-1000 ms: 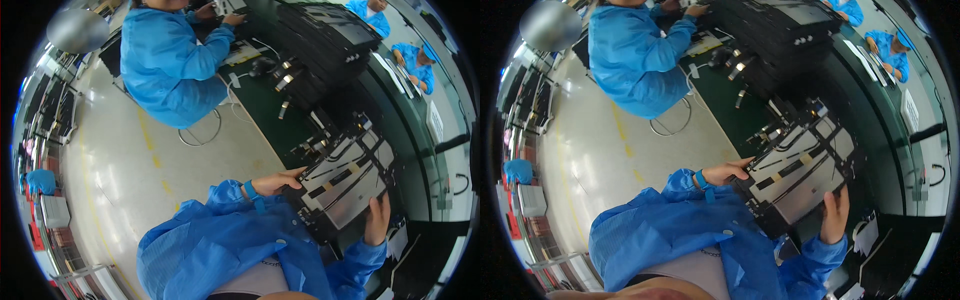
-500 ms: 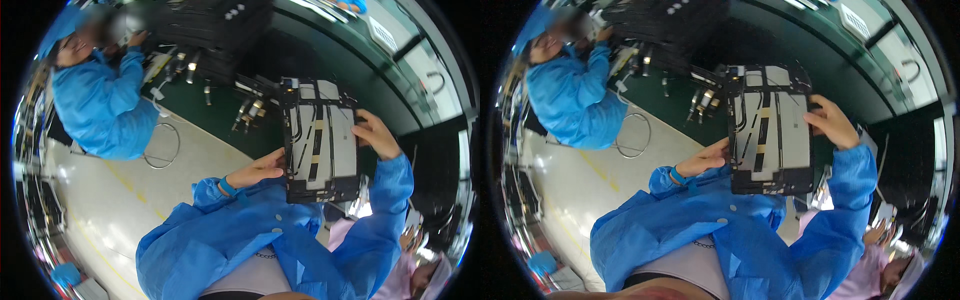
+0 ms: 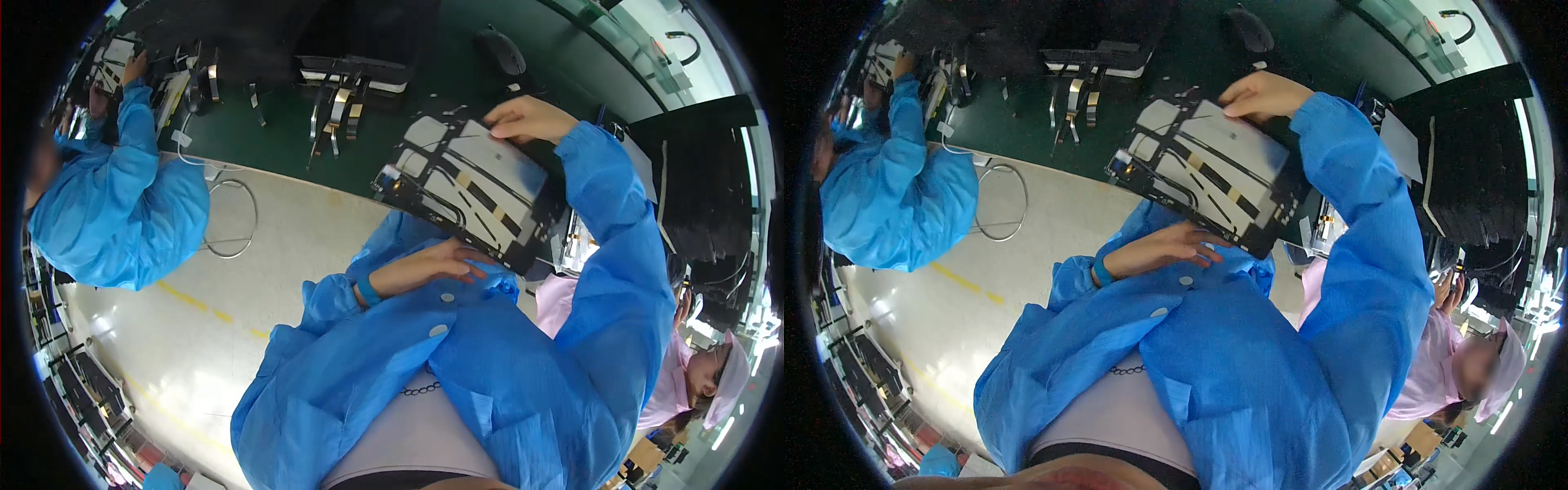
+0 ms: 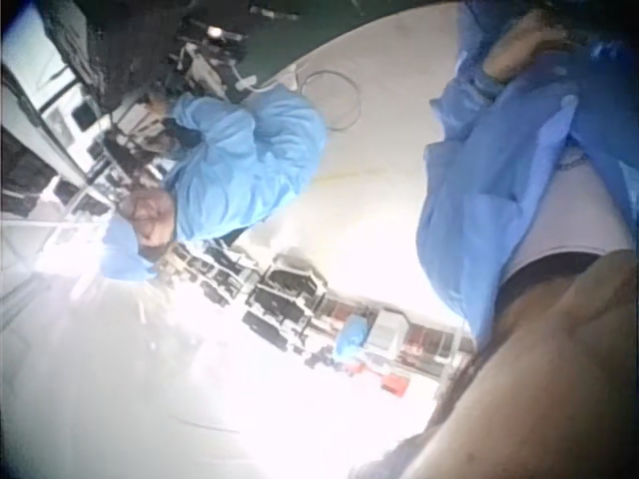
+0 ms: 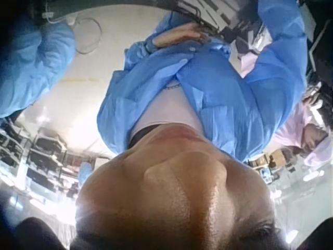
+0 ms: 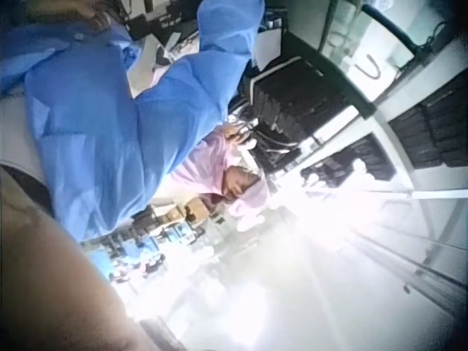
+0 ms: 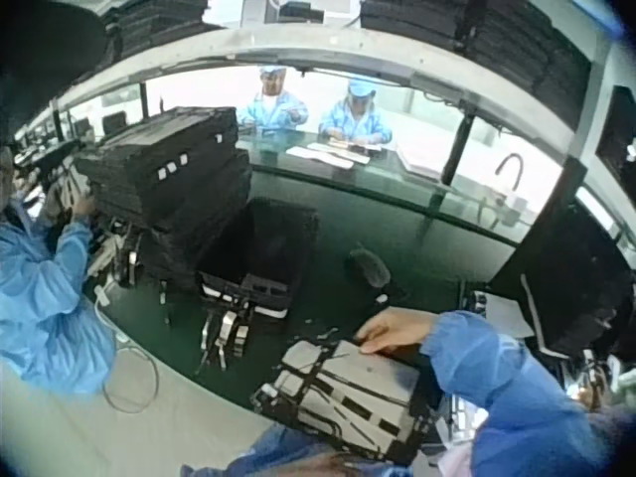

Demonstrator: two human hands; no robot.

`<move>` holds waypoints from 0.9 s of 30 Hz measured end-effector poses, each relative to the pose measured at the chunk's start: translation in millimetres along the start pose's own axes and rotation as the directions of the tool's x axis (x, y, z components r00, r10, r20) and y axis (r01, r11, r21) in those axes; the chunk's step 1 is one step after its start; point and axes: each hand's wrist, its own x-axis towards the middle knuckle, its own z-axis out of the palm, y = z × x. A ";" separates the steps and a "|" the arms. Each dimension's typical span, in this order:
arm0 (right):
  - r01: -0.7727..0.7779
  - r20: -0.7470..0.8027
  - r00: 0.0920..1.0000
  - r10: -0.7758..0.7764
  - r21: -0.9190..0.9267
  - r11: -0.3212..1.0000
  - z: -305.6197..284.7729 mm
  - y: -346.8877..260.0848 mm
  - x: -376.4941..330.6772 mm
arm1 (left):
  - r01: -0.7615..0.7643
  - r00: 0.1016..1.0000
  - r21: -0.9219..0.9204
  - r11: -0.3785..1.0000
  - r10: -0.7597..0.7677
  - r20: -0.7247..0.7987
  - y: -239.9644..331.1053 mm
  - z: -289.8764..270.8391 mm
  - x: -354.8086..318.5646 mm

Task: Testing tablet components by connecting them to a test fixture and monitoring the screen output.

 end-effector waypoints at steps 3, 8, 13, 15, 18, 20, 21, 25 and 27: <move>0.180 0.015 0.983 -0.181 -0.218 0.959 9.8 3.5 24.0 | 0.037 0.999 -0.039 0.999 -0.038 -0.020 -3.9 -3.9 -0.3; 0.165 -0.068 0.978 -0.197 -0.319 0.933 28.7 15.8 35.5 | 0.073 0.994 0.060 0.996 -0.067 -0.088 -5.9 -21.9 2.5; 0.218 -0.337 0.785 -0.519 -0.635 0.742 74.1 4.0 -7.5 | 0.100 0.994 0.433 0.896 -0.105 -0.013 -6.7 -32.2 -5.2; 0.266 -0.312 0.795 -0.520 -0.590 0.762 94.5 9.9 -13.6 | 0.087 0.993 0.615 0.784 -0.118 0.009 20.8 -20.8 -15.8; 0.273 -0.270 0.806 -0.527 -0.620 0.736 113.4 17.8 -17.8 | 0.029 0.999 0.493 0.870 -0.036 0.005 59.1 -15.2 -30.1; 0.279 -0.294 0.747 -0.596 -0.675 0.683 120.5 14.8 -20.0 | -0.090 0.987 0.479 0.873 0.141 -0.073 72.7 -17.9 -39.3; 0.253 -0.302 0.766 -0.567 -0.670 0.698 124.1 15.1 -20.4 | -0.118 0.966 0.534 0.838 0.221 -0.134 82.6 -18.0 -42.9; 0.174 -0.324 0.846 -0.423 -0.582 0.794 127.6 10.3 -26.0 | -0.080 0.777 0.686 0.723 0.476 -0.412 93.1 -32.7 -43.1; 0.118 -0.333 0.850 -0.409 -0.635 0.763 128.5 10.5 -28.2 | -0.028 0.724 0.762 0.647 0.539 -0.431 90.1 -40.4 -36.5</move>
